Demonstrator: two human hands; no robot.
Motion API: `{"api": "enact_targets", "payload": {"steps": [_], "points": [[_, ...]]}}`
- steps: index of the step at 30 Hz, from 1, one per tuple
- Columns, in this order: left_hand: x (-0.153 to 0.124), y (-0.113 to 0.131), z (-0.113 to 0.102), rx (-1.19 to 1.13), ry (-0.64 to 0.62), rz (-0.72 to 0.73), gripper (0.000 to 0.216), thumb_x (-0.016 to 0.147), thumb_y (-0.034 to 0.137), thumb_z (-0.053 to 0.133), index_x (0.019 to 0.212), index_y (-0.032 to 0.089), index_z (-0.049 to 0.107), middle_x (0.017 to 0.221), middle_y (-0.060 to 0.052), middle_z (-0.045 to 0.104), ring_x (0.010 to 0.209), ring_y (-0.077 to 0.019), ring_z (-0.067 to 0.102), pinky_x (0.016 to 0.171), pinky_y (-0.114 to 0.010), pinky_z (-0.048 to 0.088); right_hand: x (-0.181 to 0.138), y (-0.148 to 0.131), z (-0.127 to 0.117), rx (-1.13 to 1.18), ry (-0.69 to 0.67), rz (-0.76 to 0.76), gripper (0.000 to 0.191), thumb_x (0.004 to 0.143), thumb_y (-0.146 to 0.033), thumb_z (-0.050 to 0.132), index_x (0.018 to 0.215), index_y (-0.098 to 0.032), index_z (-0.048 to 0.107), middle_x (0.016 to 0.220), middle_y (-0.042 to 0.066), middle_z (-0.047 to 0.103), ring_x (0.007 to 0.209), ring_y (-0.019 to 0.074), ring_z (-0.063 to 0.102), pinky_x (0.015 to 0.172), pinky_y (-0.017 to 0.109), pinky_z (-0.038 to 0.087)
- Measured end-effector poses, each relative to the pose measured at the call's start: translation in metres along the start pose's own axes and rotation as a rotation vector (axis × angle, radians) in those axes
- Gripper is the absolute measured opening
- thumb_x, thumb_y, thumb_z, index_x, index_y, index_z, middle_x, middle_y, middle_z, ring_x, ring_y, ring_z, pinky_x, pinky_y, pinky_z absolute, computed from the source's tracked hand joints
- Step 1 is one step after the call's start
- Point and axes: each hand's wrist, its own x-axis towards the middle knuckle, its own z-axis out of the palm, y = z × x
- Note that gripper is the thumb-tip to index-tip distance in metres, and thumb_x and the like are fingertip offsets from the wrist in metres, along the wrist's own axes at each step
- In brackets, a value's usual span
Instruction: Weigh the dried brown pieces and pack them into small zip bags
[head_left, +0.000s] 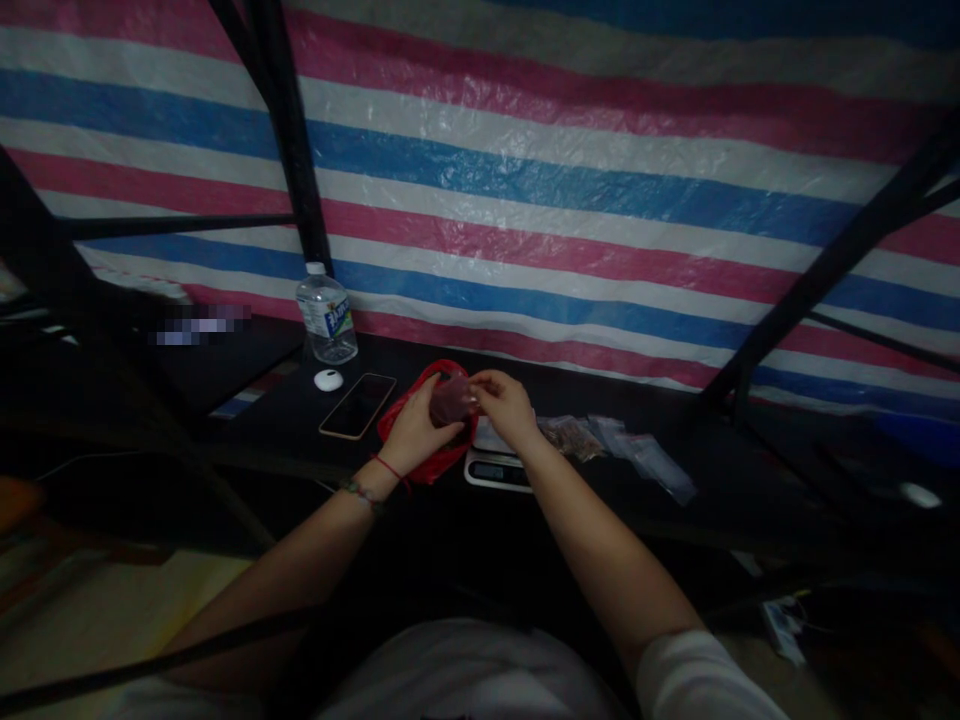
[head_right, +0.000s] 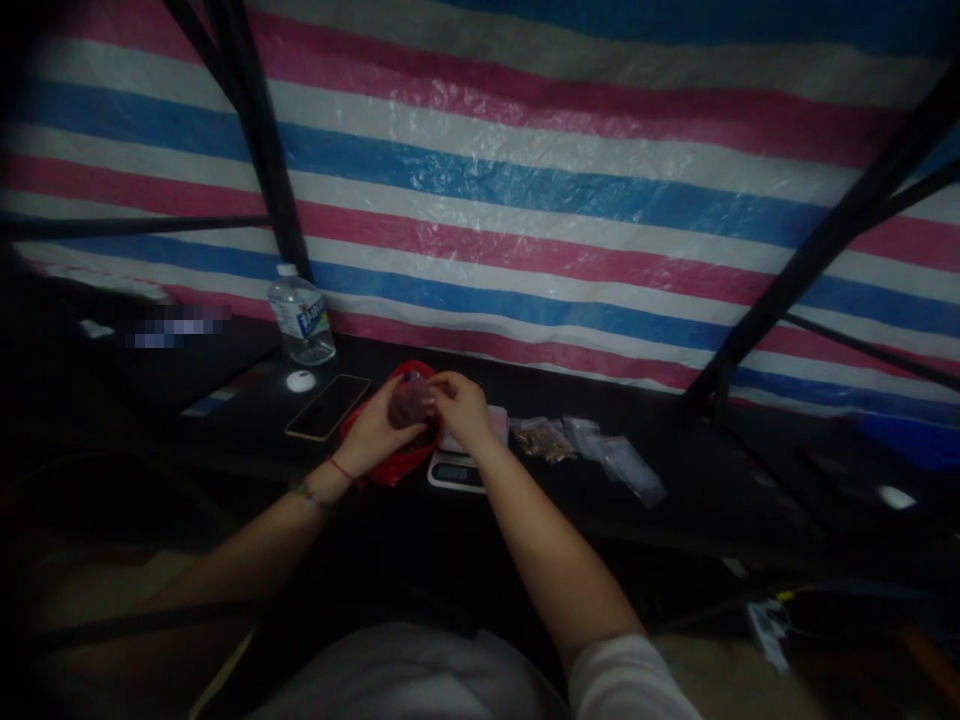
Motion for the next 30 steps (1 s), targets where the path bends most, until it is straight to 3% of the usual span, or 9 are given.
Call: {"api": "enact_targets", "payload": {"steps": [5, 7, 10, 12, 17, 23, 25, 27, 30], "points": [[0.001, 0.011, -0.001, -0.492, -0.100, -0.098, 0.068, 0.071, 0.031, 0.065, 0.130, 0.014, 0.037, 0.114, -0.013, 0.061, 0.099, -0.0218, 0.063, 0.086, -0.039, 0.051, -0.018, 0.008, -0.021, 0.235, 0.031, 0.154, 0.035, 0.072, -0.035, 0.061, 0.104, -0.022, 0.056, 0.083, 0.000, 0.066, 0.068, 0.0128, 0.064, 0.053, 0.021, 0.049], [-0.002, 0.022, -0.003, -0.495, -0.165, -0.109, 0.061, 0.070, 0.031, 0.067, 0.124, 0.014, 0.043, 0.109, -0.011, 0.063, 0.096, -0.0202, 0.063, 0.084, -0.036, 0.052, -0.027, 0.007, -0.030, 0.223, 0.014, 0.183, 0.038, 0.070, -0.038, 0.064, 0.103, -0.021, 0.059, 0.076, 0.000, 0.065, 0.064, 0.0131, 0.063, 0.050, 0.020, 0.045], [-0.008, 0.039, -0.003, -0.435, -0.262, -0.121, 0.051, 0.070, 0.033, 0.067, 0.115, 0.014, 0.051, 0.103, -0.009, 0.065, 0.090, -0.0186, 0.064, 0.080, -0.033, 0.053, -0.039, 0.005, -0.041, 0.207, 0.033, 0.177, 0.031, 0.069, -0.042, 0.067, 0.085, -0.017, 0.066, 0.068, 0.001, 0.065, 0.060, 0.0126, 0.060, 0.049, 0.020, 0.042], [-0.012, 0.046, -0.002, -0.418, -0.279, -0.132, 0.045, 0.072, 0.035, 0.065, 0.111, 0.014, 0.055, 0.099, -0.008, 0.065, 0.086, -0.0178, 0.064, 0.078, -0.032, 0.053, -0.046, 0.005, -0.048, 0.213, 0.079, 0.174, 0.030, 0.067, -0.044, 0.069, 0.077, -0.016, 0.067, 0.065, 0.002, 0.064, 0.056, 0.0114, 0.056, 0.048, 0.020, 0.040], [-0.017, 0.048, 0.008, -0.404, -0.255, -0.141, 0.042, 0.071, 0.031, 0.067, 0.108, 0.014, 0.056, 0.085, -0.003, 0.064, 0.073, -0.0143, 0.062, 0.067, -0.028, 0.052, -0.063, 0.003, -0.060, 0.343, 0.184, 0.261, 0.033, 0.066, -0.045, 0.069, 0.083, -0.017, 0.067, 0.068, 0.002, 0.064, 0.056, 0.0122, 0.056, 0.047, 0.021, 0.039], [-0.026, 0.049, 0.015, -0.314, -0.334, -0.073, 0.051, 0.075, 0.035, 0.064, 0.120, 0.016, 0.050, 0.075, 0.000, 0.060, 0.063, -0.0130, 0.060, 0.058, -0.025, 0.050, -0.072, -0.003, -0.083, 0.178, 0.063, 0.210, 0.027, 0.062, -0.039, 0.072, 0.074, -0.015, 0.066, 0.058, -0.001, 0.059, 0.048, 0.0082, 0.047, 0.044, 0.019, 0.033], [-0.023, 0.048, 0.010, -0.212, -0.311, -0.033, 0.050, 0.077, 0.037, 0.061, 0.121, 0.016, 0.050, 0.077, -0.001, 0.063, 0.066, -0.0146, 0.062, 0.061, -0.026, 0.051, -0.067, 0.002, -0.107, 0.120, 0.171, 0.188, 0.029, 0.064, -0.040, 0.070, 0.078, -0.015, 0.066, 0.057, -0.002, 0.058, 0.044, 0.0073, 0.044, 0.042, 0.019, 0.032], [-0.015, 0.042, 0.001, -0.028, -0.263, 0.008, 0.041, 0.080, 0.039, 0.056, 0.115, 0.016, 0.056, 0.083, -0.004, 0.067, 0.071, -0.0160, 0.064, 0.066, -0.027, 0.051, -0.061, 0.014, -0.141, 0.041, 0.364, 0.165, 0.033, 0.066, -0.038, 0.066, 0.089, -0.014, 0.065, 0.061, -0.001, 0.059, 0.046, 0.0081, 0.045, 0.042, 0.019, 0.032], [0.000, 0.024, -0.018, 0.306, -0.278, 0.050, 0.031, 0.084, 0.036, 0.049, 0.104, 0.018, 0.063, 0.095, -0.007, 0.069, 0.083, -0.0190, 0.065, 0.078, -0.030, 0.050, -0.059, 0.045, -0.199, -0.248, 0.602, 0.176, 0.044, 0.069, -0.029, 0.058, 0.110, -0.014, 0.059, 0.081, 0.004, 0.065, 0.059, 0.0134, 0.056, 0.049, 0.023, 0.042]]}}
